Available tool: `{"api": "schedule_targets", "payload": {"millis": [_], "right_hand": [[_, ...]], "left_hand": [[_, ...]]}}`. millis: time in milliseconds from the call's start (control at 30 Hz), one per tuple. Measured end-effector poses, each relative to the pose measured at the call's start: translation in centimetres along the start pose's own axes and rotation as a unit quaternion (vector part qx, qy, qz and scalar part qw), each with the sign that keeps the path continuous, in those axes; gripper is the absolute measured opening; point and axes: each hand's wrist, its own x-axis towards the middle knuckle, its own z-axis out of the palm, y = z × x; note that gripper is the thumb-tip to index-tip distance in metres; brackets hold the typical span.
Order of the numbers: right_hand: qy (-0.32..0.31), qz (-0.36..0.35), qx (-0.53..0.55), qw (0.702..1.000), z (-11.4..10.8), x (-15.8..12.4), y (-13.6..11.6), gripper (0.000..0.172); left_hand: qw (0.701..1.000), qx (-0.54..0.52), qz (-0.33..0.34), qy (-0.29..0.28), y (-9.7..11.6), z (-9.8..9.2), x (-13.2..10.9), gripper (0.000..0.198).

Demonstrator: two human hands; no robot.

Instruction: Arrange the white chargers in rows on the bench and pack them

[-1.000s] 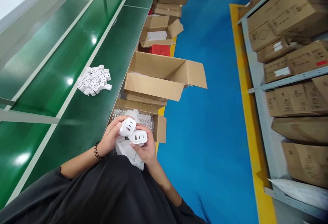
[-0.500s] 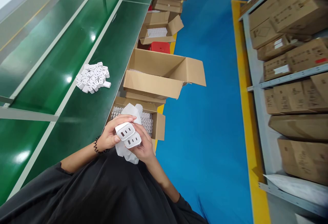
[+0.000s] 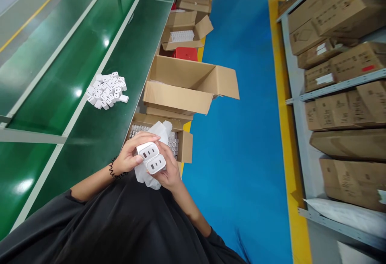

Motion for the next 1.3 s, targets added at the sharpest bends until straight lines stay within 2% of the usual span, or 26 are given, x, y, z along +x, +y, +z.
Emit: {"api": "schedule_targets", "payload": {"millis": [233,400,633,767,867,1000,1133,1300], "right_hand": [[-0.01,-0.007,0.004,1.0,0.0,0.1,0.0,0.071],[-0.018,0.018,-0.004,1.0,-0.2,-0.2,-0.1,0.071],[-0.006,0.015,-0.008,1.0,-0.2,-0.3,-0.3,0.061],[0.0,0.008,-0.018,1.0,-0.5,-0.2,-0.6,0.055],[0.0,-0.004,-0.012,1.0,-0.7,-0.2,-0.8,0.053],[0.0,0.003,0.0,1.0,-0.6,-0.3,-1.0,0.054],[-0.002,0.017,-0.003,1.0,-0.6,-0.4,-1.2,0.054],[-0.001,0.012,-0.018,1.0,-0.7,-0.4,-1.5,0.054]], "left_hand": [[1.0,0.018,0.003,-0.008,0.3,-0.1,0.1,0.053],[0.999,0.048,-0.012,-0.005,0.6,-0.2,0.1,0.055],[0.995,0.039,-0.081,0.041,1.0,-0.1,-0.1,0.053],[0.99,0.003,-0.136,0.033,0.9,-0.3,0.0,0.066],[0.987,-0.025,-0.154,0.021,0.4,-0.5,0.0,0.074],[0.987,-0.017,-0.147,0.057,0.0,-0.6,-0.4,0.07],[0.987,0.041,-0.127,0.094,0.0,-0.6,-0.8,0.061],[0.996,0.065,-0.043,0.05,-0.4,-0.5,-1.5,0.061]]}}
